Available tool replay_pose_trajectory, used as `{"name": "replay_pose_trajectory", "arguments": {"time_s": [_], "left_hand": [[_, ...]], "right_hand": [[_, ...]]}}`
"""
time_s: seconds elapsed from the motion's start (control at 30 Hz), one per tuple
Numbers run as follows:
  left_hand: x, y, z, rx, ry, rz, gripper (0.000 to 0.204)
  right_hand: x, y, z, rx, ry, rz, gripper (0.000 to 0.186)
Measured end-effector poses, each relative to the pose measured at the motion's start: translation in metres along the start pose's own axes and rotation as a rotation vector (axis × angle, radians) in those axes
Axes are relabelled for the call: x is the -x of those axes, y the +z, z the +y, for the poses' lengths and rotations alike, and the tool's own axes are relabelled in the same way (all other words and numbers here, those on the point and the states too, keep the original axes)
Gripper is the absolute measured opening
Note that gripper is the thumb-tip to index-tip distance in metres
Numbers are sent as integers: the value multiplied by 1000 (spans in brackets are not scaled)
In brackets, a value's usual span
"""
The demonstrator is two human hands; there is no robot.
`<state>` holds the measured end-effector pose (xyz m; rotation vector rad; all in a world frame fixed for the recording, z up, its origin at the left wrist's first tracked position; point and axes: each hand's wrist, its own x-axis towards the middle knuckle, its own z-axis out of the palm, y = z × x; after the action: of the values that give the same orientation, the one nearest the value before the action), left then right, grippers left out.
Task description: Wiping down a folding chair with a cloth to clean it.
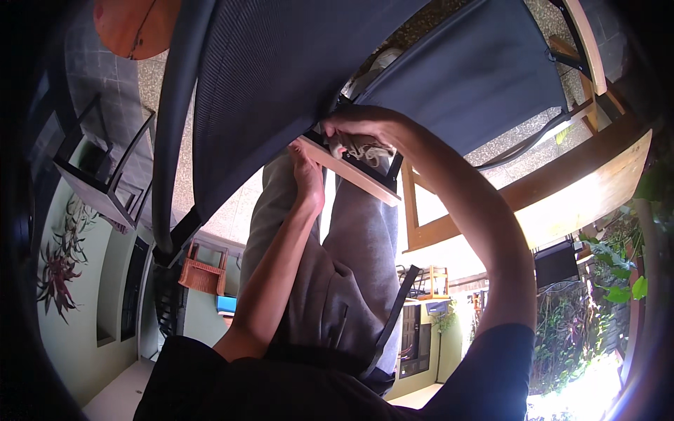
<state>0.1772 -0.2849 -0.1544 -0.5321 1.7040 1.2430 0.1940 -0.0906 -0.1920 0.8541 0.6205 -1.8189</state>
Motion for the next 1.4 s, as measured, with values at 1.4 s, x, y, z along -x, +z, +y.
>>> {"name": "replay_pose_trajectory", "arguments": {"time_s": [1.4], "left_hand": [[1,-5,-6,-142,-45,34,93]], "right_hand": [[6,-21,165,-240,-316,279,47]]}}
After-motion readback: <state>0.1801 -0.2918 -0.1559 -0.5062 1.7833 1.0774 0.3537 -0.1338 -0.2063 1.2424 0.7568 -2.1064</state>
